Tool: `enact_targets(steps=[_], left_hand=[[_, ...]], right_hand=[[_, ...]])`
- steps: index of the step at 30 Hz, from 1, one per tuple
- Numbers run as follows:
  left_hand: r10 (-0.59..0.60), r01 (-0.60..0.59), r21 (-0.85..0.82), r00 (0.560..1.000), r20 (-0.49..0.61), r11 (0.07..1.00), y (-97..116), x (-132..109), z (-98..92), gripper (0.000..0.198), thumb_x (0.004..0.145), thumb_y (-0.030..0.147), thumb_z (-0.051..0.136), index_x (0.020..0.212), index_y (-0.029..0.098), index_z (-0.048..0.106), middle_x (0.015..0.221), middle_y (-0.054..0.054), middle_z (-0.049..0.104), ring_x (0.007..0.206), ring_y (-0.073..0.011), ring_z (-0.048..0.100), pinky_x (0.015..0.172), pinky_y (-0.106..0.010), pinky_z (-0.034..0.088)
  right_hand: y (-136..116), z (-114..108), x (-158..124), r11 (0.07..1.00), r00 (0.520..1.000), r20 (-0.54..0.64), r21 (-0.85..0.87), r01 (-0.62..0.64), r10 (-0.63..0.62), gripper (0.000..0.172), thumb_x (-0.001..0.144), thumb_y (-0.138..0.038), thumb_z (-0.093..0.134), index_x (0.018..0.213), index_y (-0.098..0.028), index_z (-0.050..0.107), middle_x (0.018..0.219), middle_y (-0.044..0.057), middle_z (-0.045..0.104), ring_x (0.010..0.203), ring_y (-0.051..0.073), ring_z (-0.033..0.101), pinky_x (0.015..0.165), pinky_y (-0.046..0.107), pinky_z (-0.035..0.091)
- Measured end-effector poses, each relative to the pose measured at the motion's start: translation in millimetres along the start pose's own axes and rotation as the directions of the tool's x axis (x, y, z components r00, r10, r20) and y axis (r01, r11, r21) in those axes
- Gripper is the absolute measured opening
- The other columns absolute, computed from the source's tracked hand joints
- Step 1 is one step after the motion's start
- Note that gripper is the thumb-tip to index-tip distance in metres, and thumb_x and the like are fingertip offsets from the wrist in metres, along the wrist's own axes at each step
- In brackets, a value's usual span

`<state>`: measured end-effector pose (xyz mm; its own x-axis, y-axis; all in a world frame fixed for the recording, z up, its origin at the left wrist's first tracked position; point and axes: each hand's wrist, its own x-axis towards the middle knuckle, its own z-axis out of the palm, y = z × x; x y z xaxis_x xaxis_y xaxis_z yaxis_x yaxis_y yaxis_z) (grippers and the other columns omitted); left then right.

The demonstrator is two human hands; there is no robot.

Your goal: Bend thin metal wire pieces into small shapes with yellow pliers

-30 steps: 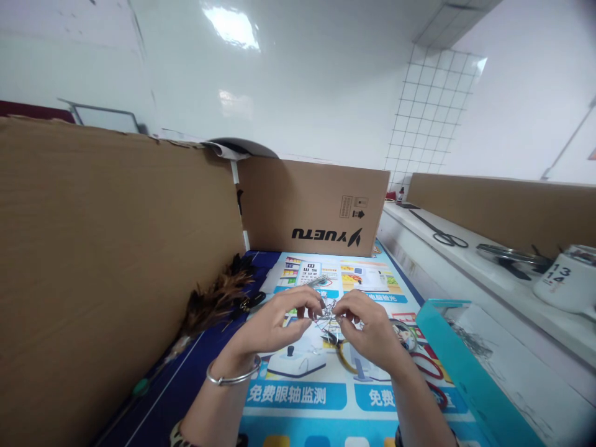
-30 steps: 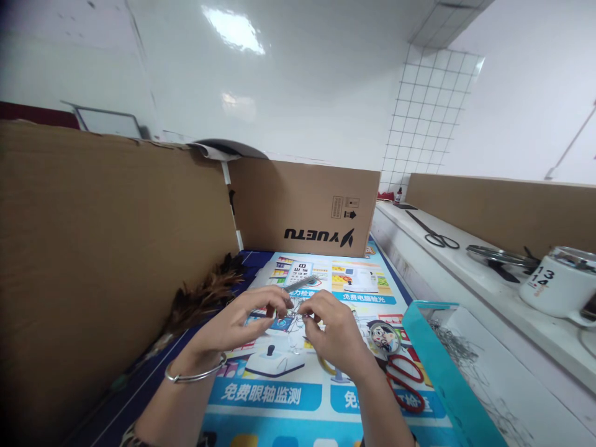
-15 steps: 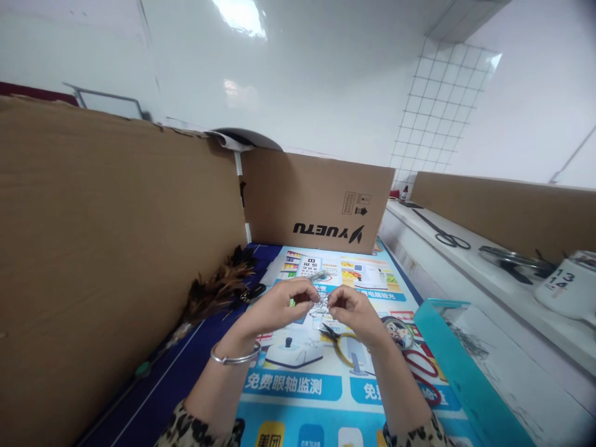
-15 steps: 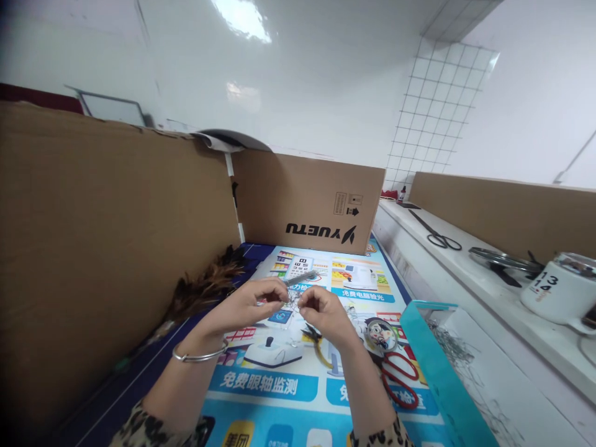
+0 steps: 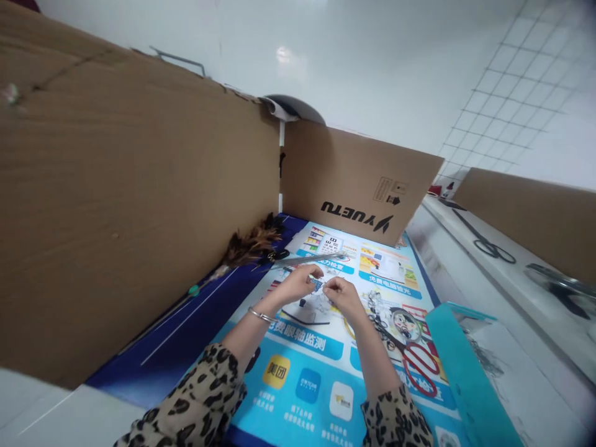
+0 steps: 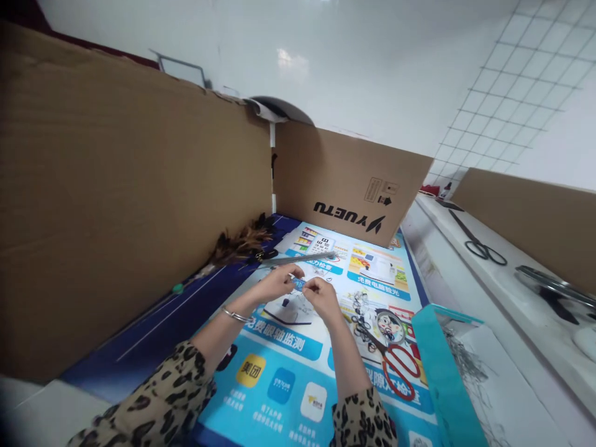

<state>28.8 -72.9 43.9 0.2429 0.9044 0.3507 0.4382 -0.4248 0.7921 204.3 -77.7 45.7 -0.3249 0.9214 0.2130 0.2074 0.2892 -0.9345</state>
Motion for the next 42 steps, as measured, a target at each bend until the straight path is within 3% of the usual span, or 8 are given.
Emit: enact_targets(steps=[4,7,11,16,24,29,38,42], left_hand=[[-0.103,0.102,-0.03,0.995,-0.014,0.994,-24.8,-15.5,6.4,0.028,0.068,0.011,0.05,0.094,0.015,0.056,0.088,-0.003,0.061,0.052,-0.0076,0.049,0.047,-0.018,0.039],[-0.144,0.143,-0.025,0.989,-0.039,0.989,-32.3,-18.9,7.3,0.028,0.066,0.013,0.053,0.094,0.014,0.058,0.083,-0.003,0.062,0.054,-0.0093,0.051,0.048,-0.018,0.04],[-0.169,0.169,0.001,0.984,-0.065,0.986,-35.6,-14.9,4.8,0.026,0.064,0.014,0.055,0.089,0.015,0.061,0.084,-0.003,0.063,0.06,-0.0119,0.054,0.053,-0.02,0.042],[-0.239,0.244,0.041,0.966,-0.098,0.969,-42.0,-17.3,-3.6,0.025,0.056,0.014,0.061,0.081,0.015,0.064,0.081,-0.002,0.065,0.072,-0.016,0.057,0.06,-0.02,0.043],[-0.36,0.372,0.047,0.918,-0.169,0.927,-40.0,-38.8,-18.3,0.021,0.061,0.026,0.062,0.078,0.015,0.063,0.069,0.001,0.061,0.058,-0.013,0.056,0.046,-0.018,0.039],[-0.422,0.441,0.061,0.885,-0.197,0.895,-41.5,-48.4,-14.1,0.023,0.065,0.036,0.059,0.074,0.015,0.061,0.056,0.003,0.055,0.046,-0.0105,0.05,0.039,-0.018,0.033],[-0.448,0.479,0.168,0.873,-0.191,0.862,-59.9,-27.4,2.9,0.019,0.062,0.033,0.062,0.062,0.014,0.06,0.053,0.001,0.055,0.05,-0.0107,0.049,0.043,-0.018,0.029],[-0.436,0.46,0.193,0.887,-0.154,0.867,-62.9,-15.1,3.3,0.016,0.066,0.03,0.057,0.07,0.015,0.063,0.054,0.002,0.056,0.048,-0.0105,0.048,0.044,-0.018,0.032]], right_hand=[[15.8,6.6,-5.5,1.0,0.999,0.033,-0.007,-0.015,0.015,0.011,0.068,-0.029,0.058,0.071,-0.018,0.06,0.058,-0.003,0.056,0.051,0.011,0.049,0.047,0.021,0.037],[23.8,11.6,-7.3,1.0,1.0,0.012,-0.028,0.002,-0.001,0.015,0.07,-0.032,0.056,0.073,-0.018,0.06,0.059,-0.003,0.057,0.05,0.011,0.049,0.046,0.021,0.037],[32.4,17.4,-6.8,0.995,0.997,-0.051,-0.078,0.053,-0.058,0.018,0.072,-0.034,0.053,0.076,-0.019,0.061,0.061,-0.002,0.058,0.052,0.011,0.051,0.048,0.022,0.039],[43.7,16.2,-10.0,0.982,0.968,-0.213,-0.155,0.104,-0.136,0.022,0.078,-0.036,0.047,0.083,-0.019,0.061,0.073,0.0,0.062,0.063,0.013,0.053,0.06,0.025,0.042],[62.1,12.1,-17.7,0.963,0.907,-0.363,-0.234,0.136,-0.216,0.025,0.08,-0.035,0.045,0.089,-0.018,0.06,0.084,0.005,0.063,0.074,0.016,0.055,0.071,0.028,0.041],[66.6,12.6,-17.4,0.958,0.889,-0.393,-0.246,0.146,-0.237,0.026,0.081,-0.035,0.043,0.09,-0.018,0.06,0.084,0.005,0.063,0.075,0.017,0.055,0.072,0.028,0.041],[67.7,8.7,-14.4,0.974,0.877,-0.439,-0.189,0.122,-0.195,0.025,0.08,-0.035,0.045,0.086,-0.018,0.062,0.076,0.002,0.063,0.069,0.015,0.055,0.068,0.026,0.041],[67.3,2.4,-14.2,0.986,0.858,-0.489,-0.128,0.109,-0.158,0.026,0.079,-0.036,0.045,0.087,-0.018,0.061,0.076,0.002,0.062,0.068,0.014,0.054,0.067,0.025,0.041]])
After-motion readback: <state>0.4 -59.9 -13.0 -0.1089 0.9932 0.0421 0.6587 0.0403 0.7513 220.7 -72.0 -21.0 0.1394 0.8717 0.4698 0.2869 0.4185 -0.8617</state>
